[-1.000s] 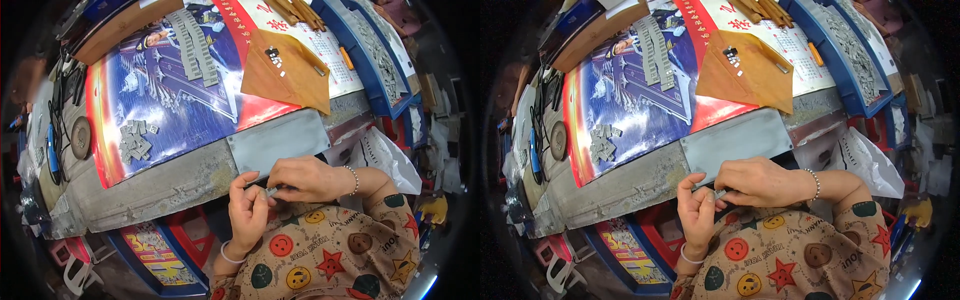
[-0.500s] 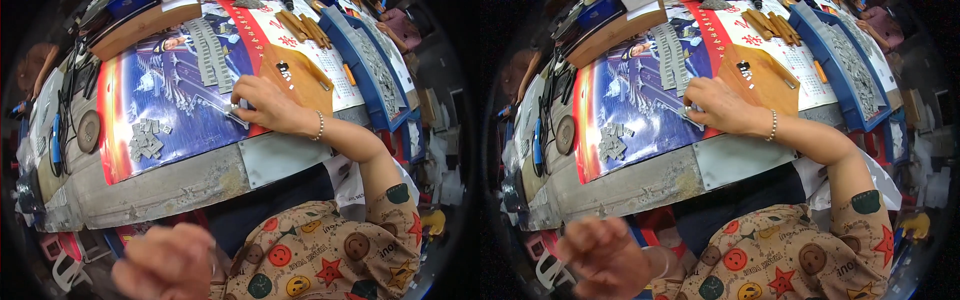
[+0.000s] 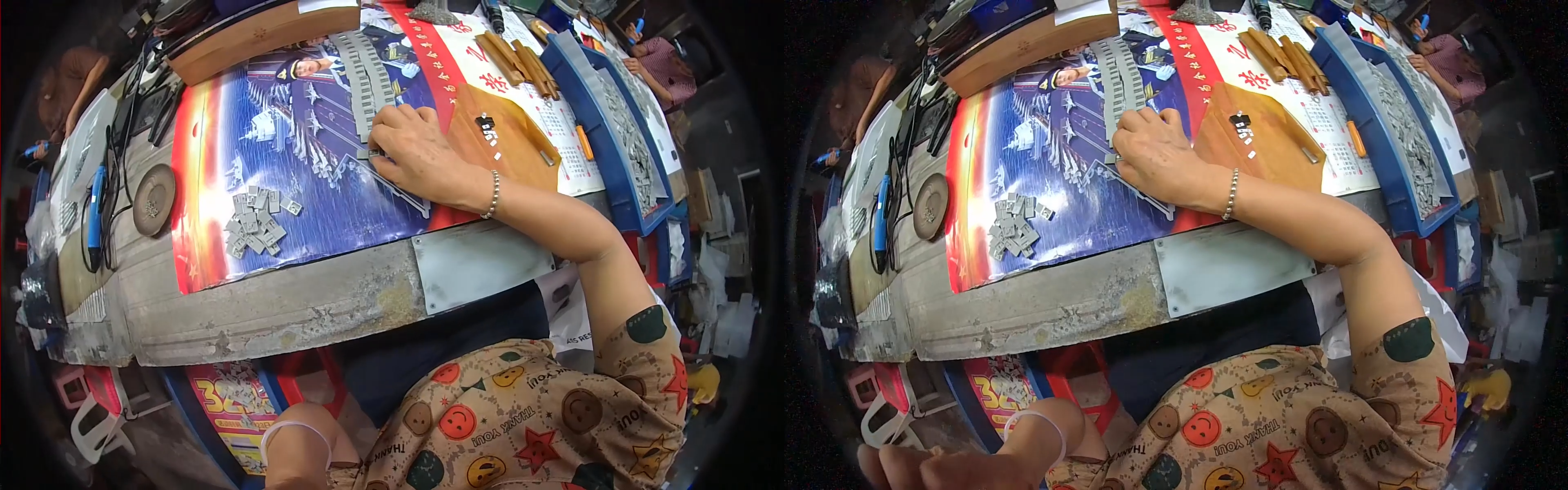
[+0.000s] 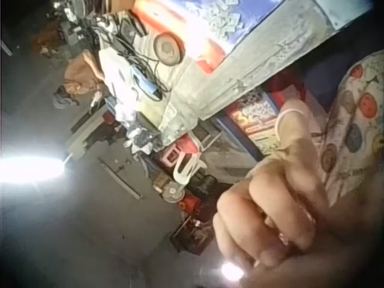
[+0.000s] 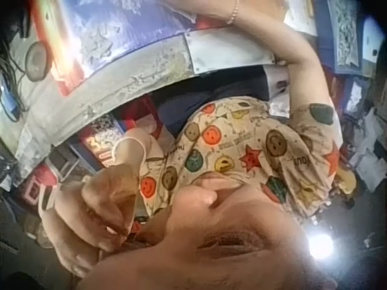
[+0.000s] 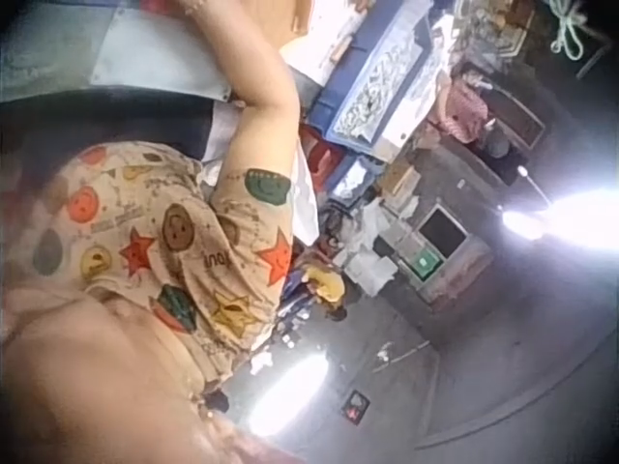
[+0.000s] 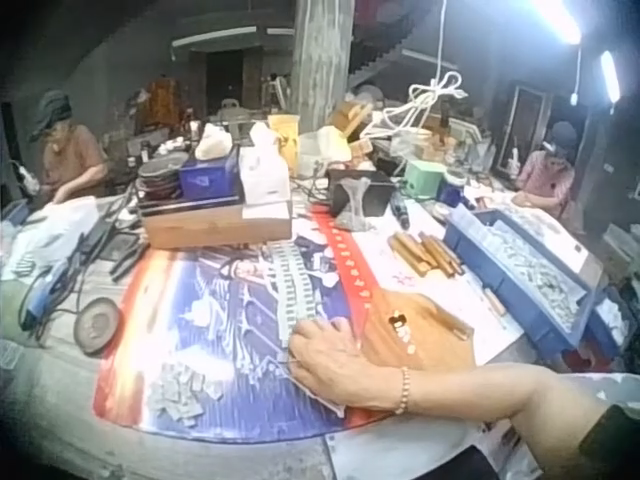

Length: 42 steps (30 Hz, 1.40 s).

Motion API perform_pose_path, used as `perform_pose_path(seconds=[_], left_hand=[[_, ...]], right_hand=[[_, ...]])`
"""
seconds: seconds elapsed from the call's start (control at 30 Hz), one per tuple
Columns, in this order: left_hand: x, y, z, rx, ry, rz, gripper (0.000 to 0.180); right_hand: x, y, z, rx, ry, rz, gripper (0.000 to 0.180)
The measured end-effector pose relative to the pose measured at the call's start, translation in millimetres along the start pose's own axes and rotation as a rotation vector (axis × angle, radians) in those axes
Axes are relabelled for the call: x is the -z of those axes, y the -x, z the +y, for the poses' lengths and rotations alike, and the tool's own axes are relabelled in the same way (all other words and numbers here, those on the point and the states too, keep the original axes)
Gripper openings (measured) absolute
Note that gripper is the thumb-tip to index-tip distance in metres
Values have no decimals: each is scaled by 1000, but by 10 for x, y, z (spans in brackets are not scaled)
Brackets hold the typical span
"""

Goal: Assembling small metal components on a workbench in a manufacturing setting.

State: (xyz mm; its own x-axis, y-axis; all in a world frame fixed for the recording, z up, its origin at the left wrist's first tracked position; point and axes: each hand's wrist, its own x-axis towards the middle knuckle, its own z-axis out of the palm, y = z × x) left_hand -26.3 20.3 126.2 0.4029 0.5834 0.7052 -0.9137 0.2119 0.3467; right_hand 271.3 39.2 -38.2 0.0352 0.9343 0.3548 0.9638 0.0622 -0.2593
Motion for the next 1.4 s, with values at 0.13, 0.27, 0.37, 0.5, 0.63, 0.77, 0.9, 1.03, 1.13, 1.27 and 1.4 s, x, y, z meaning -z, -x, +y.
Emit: perform_pose_path(seconds=[0.13,0.27,0.37,0.5,0.63,0.77,0.9,1.03,1.13,1.27,1.4], left_hand=[[-87,-18,51,112,-100,-22,22],[67,-52,-137,254,-453,86,17],[459,-131,-626,467,-952,246,15],[1311,-125,-1198,664,-1525,-55,22],[1839,-48,-1589,572,-1675,-286,23],[1926,-150,-1764,534,-1670,-393,18],[1923,-219,-1835,553,-1618,-436,12],[1917,-258,-1890,507,-1623,-494,10],[1945,-290,-1916,503,-1606,-521,10],[1955,-326,-1929,491,-1604,-547,10],[1925,-311,-1827,499,-1630,-515,10]], right_hand=[[65,-23,-63,0,0,23,19],[496,303,-206,10,-102,35,18],[778,781,-264,-15,-119,0,21],[945,1299,-426,-28,-194,-1,27],[986,1728,-399,-94,-202,54,26],[948,1959,-264,-162,-172,144,26],[865,2030,-172,-181,-179,181,25],[820,2027,-150,-156,-146,191,24],[824,2015,-135,-153,-140,189,25],[807,1998,-139,-146,-126,200,25],[777,1984,-160,-135,-136,202,25]])
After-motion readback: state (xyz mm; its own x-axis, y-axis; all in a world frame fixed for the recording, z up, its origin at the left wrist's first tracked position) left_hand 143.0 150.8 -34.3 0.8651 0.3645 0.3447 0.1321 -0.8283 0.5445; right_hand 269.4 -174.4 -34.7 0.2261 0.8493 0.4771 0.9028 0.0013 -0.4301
